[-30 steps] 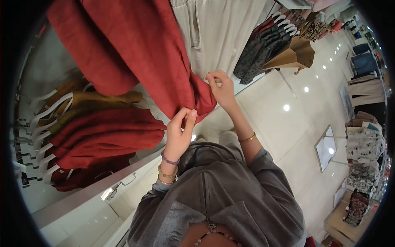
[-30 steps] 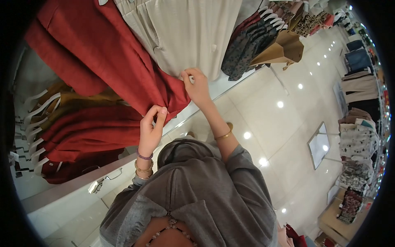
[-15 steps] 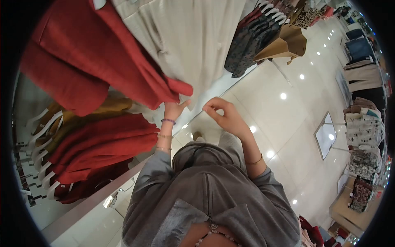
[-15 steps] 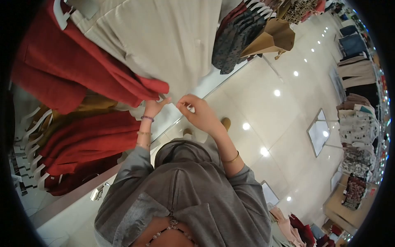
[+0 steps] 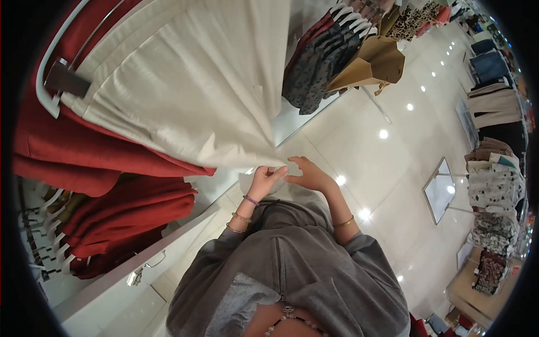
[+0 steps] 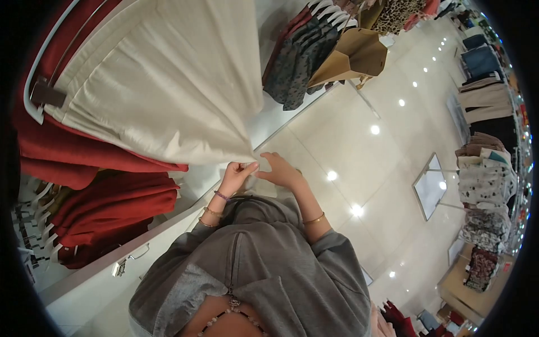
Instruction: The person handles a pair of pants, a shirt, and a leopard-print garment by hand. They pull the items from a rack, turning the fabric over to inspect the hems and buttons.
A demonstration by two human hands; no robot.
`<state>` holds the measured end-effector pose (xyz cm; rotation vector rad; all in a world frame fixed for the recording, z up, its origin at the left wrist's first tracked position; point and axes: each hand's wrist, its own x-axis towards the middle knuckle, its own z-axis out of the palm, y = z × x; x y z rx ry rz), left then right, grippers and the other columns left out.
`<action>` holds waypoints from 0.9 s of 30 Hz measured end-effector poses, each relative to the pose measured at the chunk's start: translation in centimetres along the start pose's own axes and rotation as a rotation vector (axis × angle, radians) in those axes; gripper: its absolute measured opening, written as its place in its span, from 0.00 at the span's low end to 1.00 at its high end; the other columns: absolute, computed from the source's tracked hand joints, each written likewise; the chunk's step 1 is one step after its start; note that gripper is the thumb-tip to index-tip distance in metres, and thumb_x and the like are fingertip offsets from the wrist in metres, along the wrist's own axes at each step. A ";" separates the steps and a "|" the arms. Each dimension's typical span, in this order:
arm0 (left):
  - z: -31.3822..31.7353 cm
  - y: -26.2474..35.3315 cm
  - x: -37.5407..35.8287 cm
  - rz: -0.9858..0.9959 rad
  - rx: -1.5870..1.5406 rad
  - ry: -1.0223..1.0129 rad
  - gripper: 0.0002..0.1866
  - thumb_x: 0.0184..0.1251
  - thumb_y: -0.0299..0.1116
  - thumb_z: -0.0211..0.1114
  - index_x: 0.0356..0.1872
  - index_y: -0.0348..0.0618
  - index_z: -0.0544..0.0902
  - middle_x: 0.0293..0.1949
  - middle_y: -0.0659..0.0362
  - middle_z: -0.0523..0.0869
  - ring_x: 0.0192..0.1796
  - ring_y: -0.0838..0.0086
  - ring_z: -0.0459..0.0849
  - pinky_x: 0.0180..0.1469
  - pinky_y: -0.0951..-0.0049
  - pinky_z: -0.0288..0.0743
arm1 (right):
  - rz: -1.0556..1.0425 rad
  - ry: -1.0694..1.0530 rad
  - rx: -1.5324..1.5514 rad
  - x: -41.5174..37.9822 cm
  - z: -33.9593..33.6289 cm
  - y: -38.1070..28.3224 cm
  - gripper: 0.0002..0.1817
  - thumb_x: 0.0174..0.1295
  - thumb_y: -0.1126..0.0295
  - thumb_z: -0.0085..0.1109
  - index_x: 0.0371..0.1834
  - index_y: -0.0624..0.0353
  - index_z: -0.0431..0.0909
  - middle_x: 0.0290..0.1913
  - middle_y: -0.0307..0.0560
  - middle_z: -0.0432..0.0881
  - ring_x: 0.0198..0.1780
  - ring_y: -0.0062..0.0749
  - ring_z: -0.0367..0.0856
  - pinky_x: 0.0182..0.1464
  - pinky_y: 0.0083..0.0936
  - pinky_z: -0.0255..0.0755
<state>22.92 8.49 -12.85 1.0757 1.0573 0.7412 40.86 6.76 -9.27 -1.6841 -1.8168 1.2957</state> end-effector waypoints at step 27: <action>12.5 1.1 4.4 -0.049 -0.489 0.374 0.17 0.72 0.34 0.49 0.55 0.33 0.72 0.52 0.55 0.78 0.53 0.71 0.77 0.54 0.73 0.71 | -0.025 -0.153 0.530 -1.2 -13.5 11.2 0.18 0.65 0.57 0.55 0.38 0.65 0.80 0.28 0.31 0.76 0.31 0.12 0.68 0.33 0.14 0.65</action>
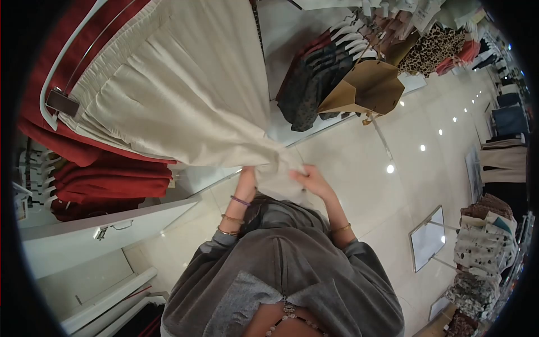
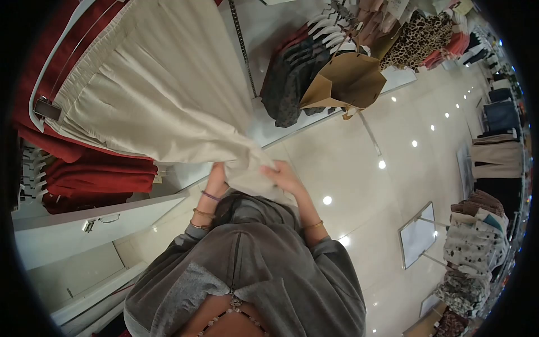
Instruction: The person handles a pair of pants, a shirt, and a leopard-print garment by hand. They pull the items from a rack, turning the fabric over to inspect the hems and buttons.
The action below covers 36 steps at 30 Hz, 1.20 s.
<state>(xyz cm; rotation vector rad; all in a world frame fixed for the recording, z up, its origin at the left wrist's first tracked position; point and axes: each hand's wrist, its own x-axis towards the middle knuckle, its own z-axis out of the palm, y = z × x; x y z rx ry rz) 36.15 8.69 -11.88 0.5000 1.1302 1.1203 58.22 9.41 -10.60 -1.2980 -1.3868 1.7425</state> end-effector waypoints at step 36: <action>-0.3 16.8 -2.4 -0.093 -0.400 -0.683 0.31 0.72 0.52 0.45 0.68 0.42 0.58 0.66 0.53 0.63 0.68 0.63 0.61 0.66 0.60 0.59 | 0.014 -0.143 0.423 -2.2 6.2 -10.4 0.28 0.58 0.64 0.63 0.58 0.68 0.68 0.53 0.47 0.77 0.54 0.28 0.74 0.56 0.23 0.67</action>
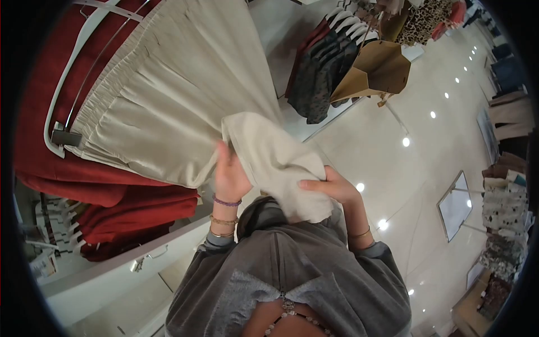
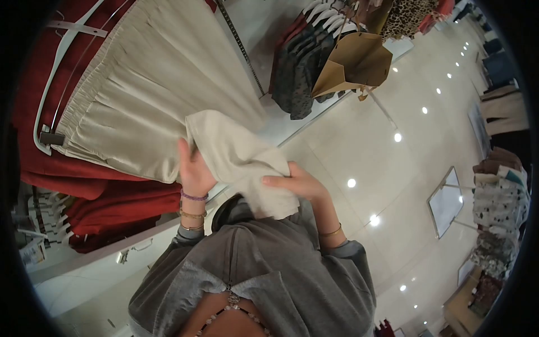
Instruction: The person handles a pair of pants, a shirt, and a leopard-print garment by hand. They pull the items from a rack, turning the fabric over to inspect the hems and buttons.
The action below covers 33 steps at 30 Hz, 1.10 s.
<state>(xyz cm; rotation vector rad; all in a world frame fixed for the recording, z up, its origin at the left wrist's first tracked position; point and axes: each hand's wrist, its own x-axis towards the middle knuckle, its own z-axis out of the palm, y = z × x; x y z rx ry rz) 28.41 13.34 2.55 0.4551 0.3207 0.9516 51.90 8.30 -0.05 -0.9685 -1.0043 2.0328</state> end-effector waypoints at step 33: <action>6.2 -10.3 0.4 0.116 1.234 0.003 0.17 0.56 0.26 0.67 0.48 0.34 0.79 0.45 0.55 0.83 0.47 0.73 0.81 0.52 0.74 0.72 | -0.367 0.299 -0.123 -7.3 -0.8 -2.2 0.19 0.62 0.80 0.52 0.57 0.63 0.69 0.42 0.37 0.75 0.43 0.17 0.73 0.48 0.15 0.66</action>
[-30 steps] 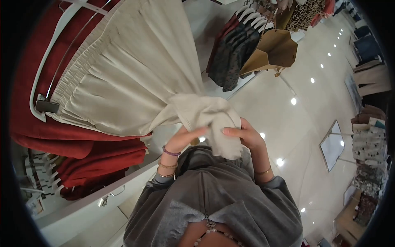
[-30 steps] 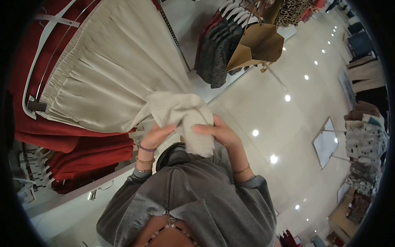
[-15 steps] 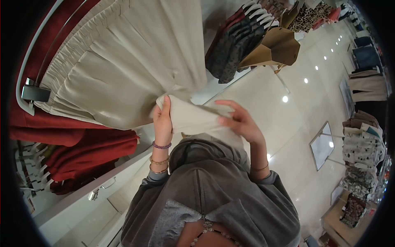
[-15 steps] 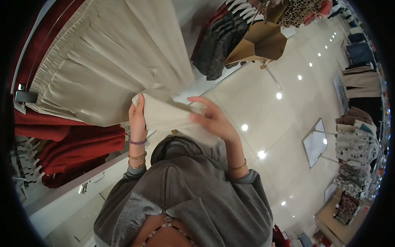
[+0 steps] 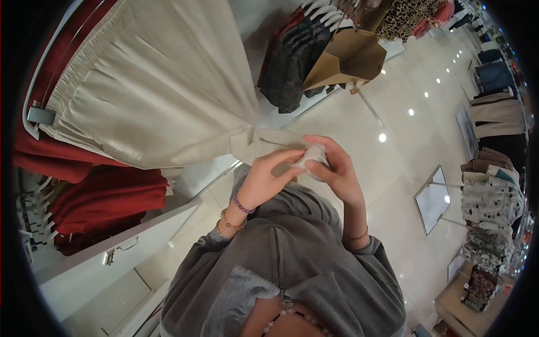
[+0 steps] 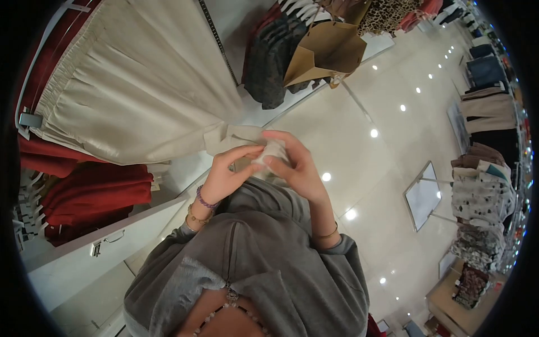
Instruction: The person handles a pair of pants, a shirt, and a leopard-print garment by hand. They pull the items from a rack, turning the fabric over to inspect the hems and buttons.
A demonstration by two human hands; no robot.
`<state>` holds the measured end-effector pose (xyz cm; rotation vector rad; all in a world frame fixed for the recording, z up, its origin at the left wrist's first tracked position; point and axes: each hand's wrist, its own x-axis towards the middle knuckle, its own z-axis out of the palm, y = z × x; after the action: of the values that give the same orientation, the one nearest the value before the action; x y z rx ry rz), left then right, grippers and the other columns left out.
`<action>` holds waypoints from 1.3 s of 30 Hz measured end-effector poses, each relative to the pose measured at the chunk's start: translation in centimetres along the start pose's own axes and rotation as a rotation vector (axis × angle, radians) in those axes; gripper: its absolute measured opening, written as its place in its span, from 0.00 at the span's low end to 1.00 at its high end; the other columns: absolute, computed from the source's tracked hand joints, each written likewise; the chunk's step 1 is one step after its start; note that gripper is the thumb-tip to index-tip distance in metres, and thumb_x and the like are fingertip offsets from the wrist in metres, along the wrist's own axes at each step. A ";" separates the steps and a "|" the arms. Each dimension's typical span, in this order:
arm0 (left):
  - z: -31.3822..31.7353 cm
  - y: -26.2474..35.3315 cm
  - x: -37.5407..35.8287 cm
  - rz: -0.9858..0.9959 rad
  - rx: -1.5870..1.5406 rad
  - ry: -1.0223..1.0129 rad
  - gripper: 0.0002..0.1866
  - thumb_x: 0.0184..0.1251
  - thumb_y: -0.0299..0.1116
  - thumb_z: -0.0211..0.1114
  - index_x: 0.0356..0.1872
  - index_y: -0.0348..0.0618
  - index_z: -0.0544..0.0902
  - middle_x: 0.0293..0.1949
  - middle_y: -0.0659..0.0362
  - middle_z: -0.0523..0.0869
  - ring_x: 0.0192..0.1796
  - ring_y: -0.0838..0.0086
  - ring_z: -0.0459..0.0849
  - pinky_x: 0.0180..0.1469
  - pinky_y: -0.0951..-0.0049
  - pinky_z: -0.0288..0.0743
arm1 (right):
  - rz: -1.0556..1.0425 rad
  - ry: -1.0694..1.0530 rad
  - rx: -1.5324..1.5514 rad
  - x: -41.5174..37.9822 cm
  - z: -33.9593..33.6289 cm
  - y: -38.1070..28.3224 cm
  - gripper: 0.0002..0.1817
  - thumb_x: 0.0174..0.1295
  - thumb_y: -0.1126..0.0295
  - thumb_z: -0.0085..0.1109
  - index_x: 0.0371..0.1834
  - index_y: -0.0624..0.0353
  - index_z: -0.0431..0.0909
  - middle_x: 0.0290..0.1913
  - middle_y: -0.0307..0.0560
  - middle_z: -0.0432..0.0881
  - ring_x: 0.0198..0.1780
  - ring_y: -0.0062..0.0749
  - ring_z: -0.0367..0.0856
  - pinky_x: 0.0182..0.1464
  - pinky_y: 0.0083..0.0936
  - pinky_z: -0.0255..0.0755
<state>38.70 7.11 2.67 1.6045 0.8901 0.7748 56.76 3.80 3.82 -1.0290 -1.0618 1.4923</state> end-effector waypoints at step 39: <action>3.5 -0.4 0.6 -0.218 -0.291 -0.064 0.09 0.67 0.31 0.59 0.41 0.35 0.81 0.33 0.63 0.81 0.32 0.85 0.74 0.35 0.86 0.68 | -0.212 0.488 -0.412 -3.8 -4.8 0.4 0.06 0.60 0.75 0.59 0.36 0.66 0.76 0.30 0.41 0.81 0.34 0.18 0.76 0.40 0.17 0.70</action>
<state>41.89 5.97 1.66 1.2478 0.8471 0.6621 61.80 0.60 2.56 -1.4275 -1.0964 0.8031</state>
